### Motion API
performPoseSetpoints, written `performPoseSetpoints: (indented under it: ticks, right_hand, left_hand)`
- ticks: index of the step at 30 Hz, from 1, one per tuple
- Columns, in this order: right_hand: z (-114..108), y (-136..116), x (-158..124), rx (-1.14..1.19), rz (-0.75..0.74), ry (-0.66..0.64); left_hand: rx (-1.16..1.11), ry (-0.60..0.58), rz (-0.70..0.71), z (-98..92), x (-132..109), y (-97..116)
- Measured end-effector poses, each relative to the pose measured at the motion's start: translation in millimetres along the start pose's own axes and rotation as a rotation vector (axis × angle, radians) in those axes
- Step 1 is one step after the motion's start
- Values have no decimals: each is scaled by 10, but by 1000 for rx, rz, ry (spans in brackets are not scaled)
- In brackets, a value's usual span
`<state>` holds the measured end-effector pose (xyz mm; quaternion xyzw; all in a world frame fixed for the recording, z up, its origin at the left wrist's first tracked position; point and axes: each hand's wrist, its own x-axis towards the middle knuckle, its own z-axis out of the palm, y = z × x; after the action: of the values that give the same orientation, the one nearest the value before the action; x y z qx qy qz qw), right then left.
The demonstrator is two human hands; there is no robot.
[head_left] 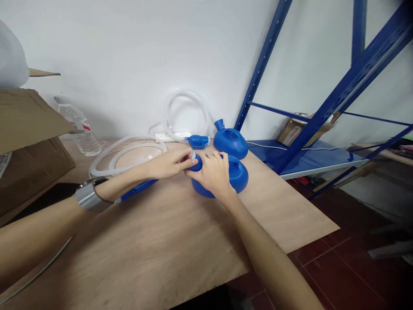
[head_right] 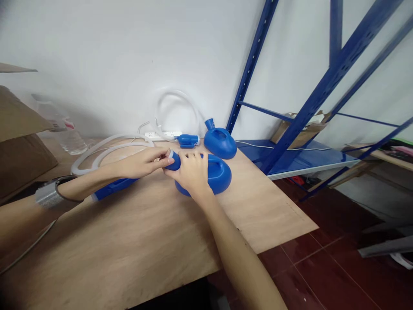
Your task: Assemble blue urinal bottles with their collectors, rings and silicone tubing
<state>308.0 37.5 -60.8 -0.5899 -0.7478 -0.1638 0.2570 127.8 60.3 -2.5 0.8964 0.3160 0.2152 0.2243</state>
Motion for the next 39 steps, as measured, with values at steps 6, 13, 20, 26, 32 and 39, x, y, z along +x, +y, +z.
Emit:
performPoseSetpoints:
  ticks: [6, 13, 20, 26, 32, 39]
  right_hand:
    - [-17, -11, 12, 4, -10, -14]
    - [-9, -5, 10, 42, -22, -16]
    - [-74, -24, 2, 48, -13, -64]
    - [-60, -14, 1, 52, -28, -39]
    - [-67, -14, -9, 56, -72, -34]
    - [-64, -15, -11, 64, -81, -18]
  left_hand:
    - [17, -9, -19, -61, -20, 55]
    - [12, -30, -25, -105, -25, 48]
    - [63, -118, -65, -235, -2, 96]
    - [110, -144, -19, -370, -130, 68]
    - [358, -115, 53, -266, -163, 83]
    - [407, -95, 201, -243, -72, 59]
